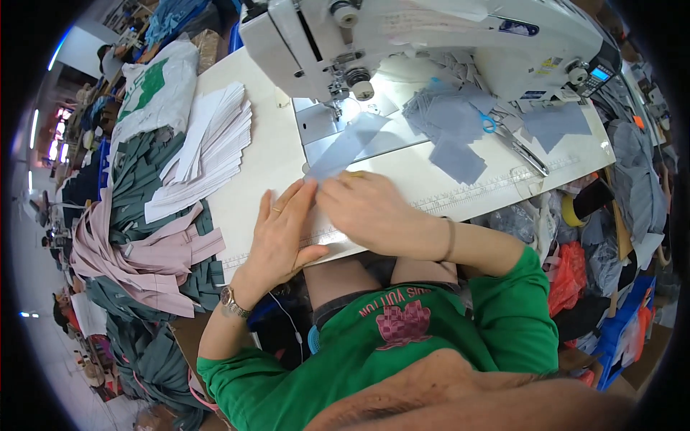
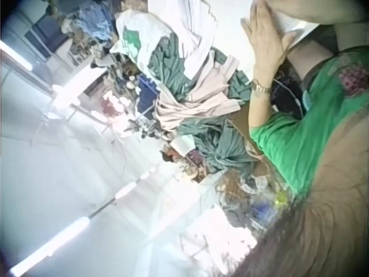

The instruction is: Sewing fabric straps using an industrial sewing machine.

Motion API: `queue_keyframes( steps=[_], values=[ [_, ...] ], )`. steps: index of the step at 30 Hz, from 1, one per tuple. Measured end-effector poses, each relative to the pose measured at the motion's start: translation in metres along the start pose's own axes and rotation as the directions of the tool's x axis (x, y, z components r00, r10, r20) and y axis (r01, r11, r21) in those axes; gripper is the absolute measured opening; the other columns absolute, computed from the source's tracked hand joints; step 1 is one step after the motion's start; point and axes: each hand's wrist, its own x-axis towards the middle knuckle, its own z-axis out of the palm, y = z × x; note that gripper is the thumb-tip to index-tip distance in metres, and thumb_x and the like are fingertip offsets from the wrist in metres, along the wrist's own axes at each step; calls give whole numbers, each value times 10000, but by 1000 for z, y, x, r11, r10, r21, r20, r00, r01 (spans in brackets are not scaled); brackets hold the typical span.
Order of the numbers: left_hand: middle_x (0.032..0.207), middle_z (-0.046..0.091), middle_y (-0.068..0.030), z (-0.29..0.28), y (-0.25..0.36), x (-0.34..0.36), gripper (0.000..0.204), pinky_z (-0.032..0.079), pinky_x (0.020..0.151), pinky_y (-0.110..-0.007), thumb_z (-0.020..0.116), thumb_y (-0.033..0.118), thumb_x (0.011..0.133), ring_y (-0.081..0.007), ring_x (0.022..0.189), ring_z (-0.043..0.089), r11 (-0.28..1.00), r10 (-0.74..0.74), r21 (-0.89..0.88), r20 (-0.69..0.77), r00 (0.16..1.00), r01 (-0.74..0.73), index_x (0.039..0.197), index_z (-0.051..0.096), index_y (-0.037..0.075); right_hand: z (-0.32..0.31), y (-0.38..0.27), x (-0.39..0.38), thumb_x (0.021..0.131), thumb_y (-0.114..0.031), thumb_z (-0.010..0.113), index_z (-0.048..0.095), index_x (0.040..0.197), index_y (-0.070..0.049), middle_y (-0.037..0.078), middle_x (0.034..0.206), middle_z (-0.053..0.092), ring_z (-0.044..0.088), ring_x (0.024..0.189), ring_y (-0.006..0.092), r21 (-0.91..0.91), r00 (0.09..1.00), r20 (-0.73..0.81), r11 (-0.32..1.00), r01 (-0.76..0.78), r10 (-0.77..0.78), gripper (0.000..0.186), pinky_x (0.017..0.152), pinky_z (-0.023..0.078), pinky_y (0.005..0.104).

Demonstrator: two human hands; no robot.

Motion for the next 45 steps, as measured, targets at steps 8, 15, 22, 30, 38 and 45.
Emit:
queue_keyframes(
  steps=[8, 15, 22, 30, 38, 45],
  values=[
    [1425, 535, -102, -26, -37, -13, 759, 226, 1171, -607, 715, 568, 782, -309, 1396, 420, 932, 101, 331, 156, 983, -148, 1391, 567, 141, -86, 70, -83, 765, -58, 727, 676, 956, -49, 79, 1051, 658, 631, 1010, 270, -145, 992, -25, 981, -128, 126, 197, 921, 512, 428],
    [1296, 607, -112, -38, -52, -13, 581, 245, 1176, -579, 731, 472, 822, -319, 1334, 489, 911, 133, 379, 96, 986, -160, 1224, 659, 59, -95, 99, -97, 762, -90, 758, 674, 942, -68, 60, 1072, 655, 614, 1044, 266, -219, 990, 33, 968, -126, 136, 200, 1028, 443, 501],
    [1183, 653, -103, 15, 10, 84, 278, 486, 998, -470, 708, 116, 782, -280, 1140, 612, 819, 525, 333, -102, 845, -468, 1047, 678, 36, -91, 106, -97, 756, -107, 765, 630, 1005, -58, 84, 1098, 638, 593, 1075, 294, -206, 970, -132, 952, -226, 202, 287, 1067, 408, 513],
    [1054, 669, -124, 77, 47, 205, 193, 512, 938, -411, 648, 105, 765, -260, 1100, 612, 680, 527, 586, 25, 849, -439, 920, 683, -4, -81, 114, -97, 795, -118, 748, 549, 927, -51, 132, 1305, 590, 582, 1152, 336, -98, 946, -77, 941, -323, 316, 248, 1090, 377, 550],
    [897, 688, -49, 59, 34, 166, 104, 552, 723, -347, 736, 72, 737, -237, 882, 661, 896, 426, 260, -284, 859, -359, 812, 665, 56, -83, 114, -97, 818, -133, 742, 530, 900, -60, 137, 1332, 587, 594, 1162, 321, -107, 939, -30, 933, -344, 343, 239, 1098, 366, 558],
    [820, 692, -90, 17, 7, 80, 88, 544, 619, -312, 742, 78, 823, -226, 686, 664, 936, -123, -350, -243, 962, 31, 838, 681, 15, -88, 111, -98, 809, -144, 754, 609, 944, -63, 120, 1293, 620, 580, 1218, 292, -172, 991, -53, 977, -128, 121, 214, 1105, 371, 538]
  ],
)
